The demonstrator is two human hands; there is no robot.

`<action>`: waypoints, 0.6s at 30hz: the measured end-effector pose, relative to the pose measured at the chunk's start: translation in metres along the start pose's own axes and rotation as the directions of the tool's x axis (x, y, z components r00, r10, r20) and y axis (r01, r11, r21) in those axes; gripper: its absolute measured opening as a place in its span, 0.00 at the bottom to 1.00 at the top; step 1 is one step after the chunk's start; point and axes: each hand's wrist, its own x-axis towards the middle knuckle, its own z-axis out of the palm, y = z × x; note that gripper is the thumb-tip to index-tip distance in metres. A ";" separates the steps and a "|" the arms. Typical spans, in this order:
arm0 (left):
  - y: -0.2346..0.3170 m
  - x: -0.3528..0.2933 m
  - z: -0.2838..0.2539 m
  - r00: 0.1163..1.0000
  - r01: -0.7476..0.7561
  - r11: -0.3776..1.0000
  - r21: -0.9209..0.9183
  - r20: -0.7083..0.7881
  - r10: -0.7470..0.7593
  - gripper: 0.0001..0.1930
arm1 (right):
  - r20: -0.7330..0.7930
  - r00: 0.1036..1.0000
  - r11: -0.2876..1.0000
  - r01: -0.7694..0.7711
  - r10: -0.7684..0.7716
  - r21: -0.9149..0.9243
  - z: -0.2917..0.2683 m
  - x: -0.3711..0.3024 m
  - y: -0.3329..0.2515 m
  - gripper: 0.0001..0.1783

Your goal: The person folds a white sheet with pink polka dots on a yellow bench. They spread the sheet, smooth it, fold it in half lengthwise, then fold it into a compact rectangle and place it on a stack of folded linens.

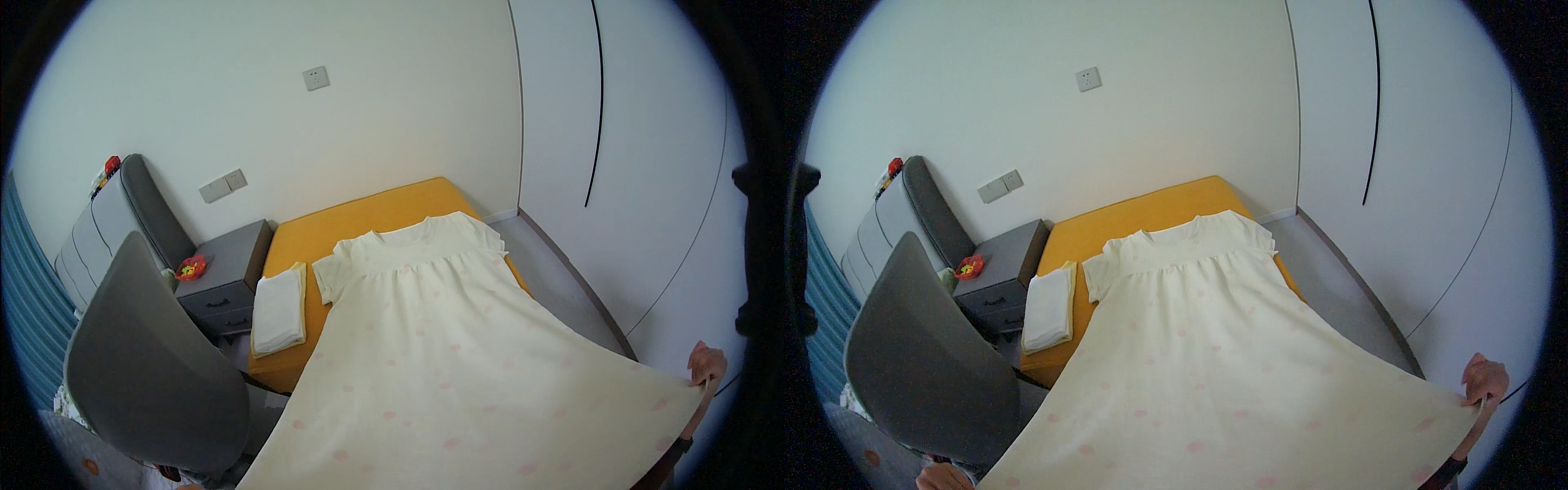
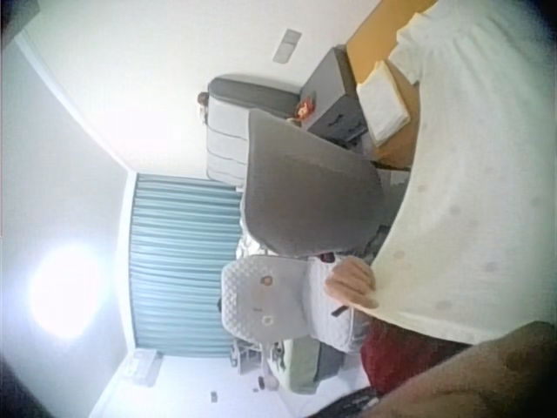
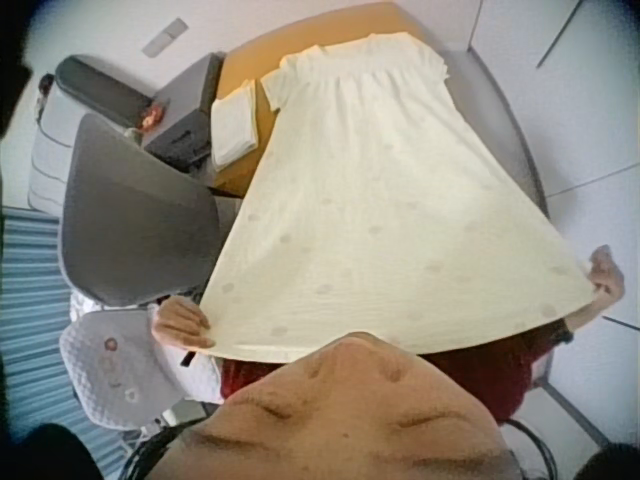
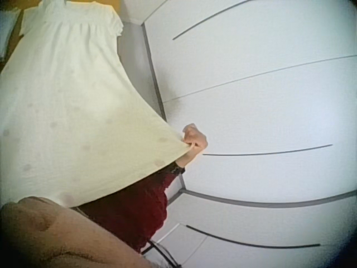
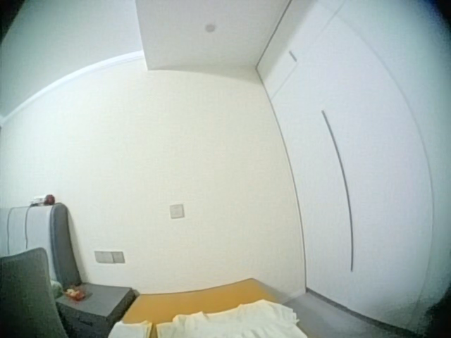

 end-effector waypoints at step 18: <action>-0.081 -0.047 -0.031 0.171 0.979 0.200 0.035 -0.671 -0.721 0.09 | 0.471 0.760 0.877 -0.269 0.447 -0.398 0.087 0.022 0.091 0.10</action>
